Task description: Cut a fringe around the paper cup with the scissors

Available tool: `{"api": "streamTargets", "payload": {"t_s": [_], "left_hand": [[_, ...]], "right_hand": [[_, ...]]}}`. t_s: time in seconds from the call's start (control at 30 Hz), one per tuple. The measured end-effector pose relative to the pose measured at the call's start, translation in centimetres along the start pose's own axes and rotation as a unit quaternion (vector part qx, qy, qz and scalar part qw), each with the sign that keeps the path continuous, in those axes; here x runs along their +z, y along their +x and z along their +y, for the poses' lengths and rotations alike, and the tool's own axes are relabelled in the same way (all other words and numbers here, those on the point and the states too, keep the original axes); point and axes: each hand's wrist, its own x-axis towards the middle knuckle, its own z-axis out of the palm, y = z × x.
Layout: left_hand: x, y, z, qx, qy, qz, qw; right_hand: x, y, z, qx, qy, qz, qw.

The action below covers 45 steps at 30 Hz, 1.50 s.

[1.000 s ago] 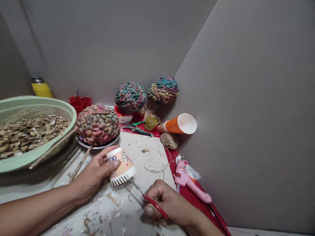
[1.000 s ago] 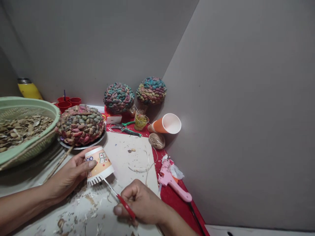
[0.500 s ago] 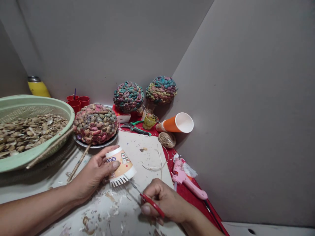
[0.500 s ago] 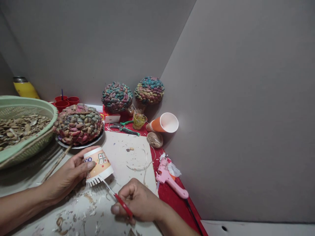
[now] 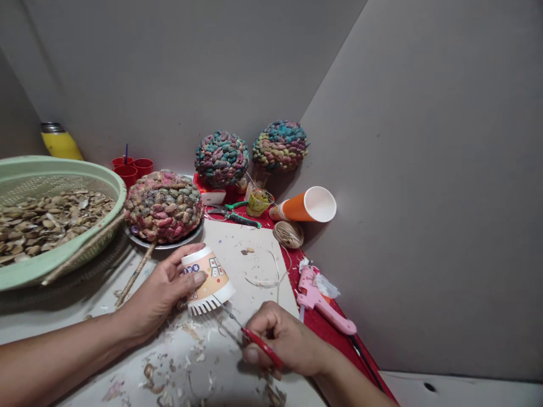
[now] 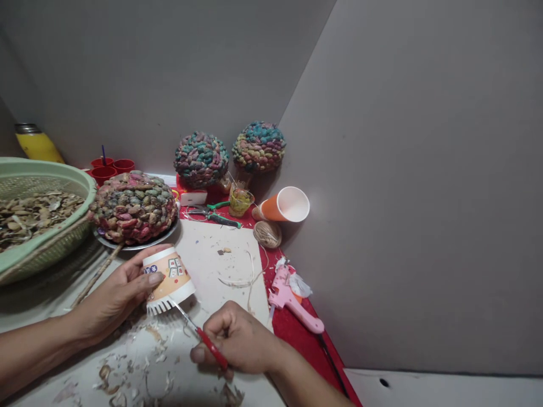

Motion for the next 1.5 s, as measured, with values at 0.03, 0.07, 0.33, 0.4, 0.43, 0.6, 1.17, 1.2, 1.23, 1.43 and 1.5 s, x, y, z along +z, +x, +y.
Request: {"api": "streamTargets", "payload": {"t_s": [0.03,0.07,0.33,0.4,0.43,0.6,1.17,1.2,1.23,1.43,1.5], "left_hand": [[0.01,-0.02,0.01,0.0,0.0,0.001,1.0],[0.0,-0.02,0.03,0.002,0.003,0.001,1.0],[-0.13,0.28,0.55,0.03,0.005,0.012,0.999],[-0.12,0.29,0.67,0.034,0.002,0.008,0.999],[-0.14,0.29,0.71,0.036,0.0,0.005,0.999],[-0.34,0.19,0.65,0.039,-0.001,-0.001,0.999],[-0.33,0.29,0.35,0.011,0.008,0.001,1.0],[-0.32,0.27,0.36,0.011,0.009,0.0,1.0],[-0.29,0.25,0.39,0.011,0.011,0.0,1.0],[-0.28,0.17,0.42,0.013,0.016,0.003,1.0],[-0.39,0.22,0.32,0.009,0.016,0.003,1.0]], "right_hand": [[-0.04,0.02,0.12,-0.001,0.0,-0.001,1.0],[-0.08,0.02,0.24,-0.001,0.0,-0.003,1.0],[-0.39,-0.34,0.1,-0.03,-0.007,-0.03,0.999],[-0.52,-0.4,0.03,-0.033,-0.011,-0.031,0.999],[-0.58,-0.41,0.03,-0.034,-0.014,-0.031,0.999],[-0.66,-0.39,0.14,-0.045,-0.007,-0.03,0.998],[-0.41,-0.15,0.19,-0.01,-0.007,0.001,1.0],[-0.39,-0.16,0.14,-0.011,-0.008,0.001,1.0],[-0.37,-0.17,0.1,-0.012,-0.009,0.001,1.0],[-0.25,-0.29,0.06,-0.008,-0.01,0.012,1.0],[-0.21,-0.36,-0.01,-0.004,-0.008,0.015,1.0]]}}
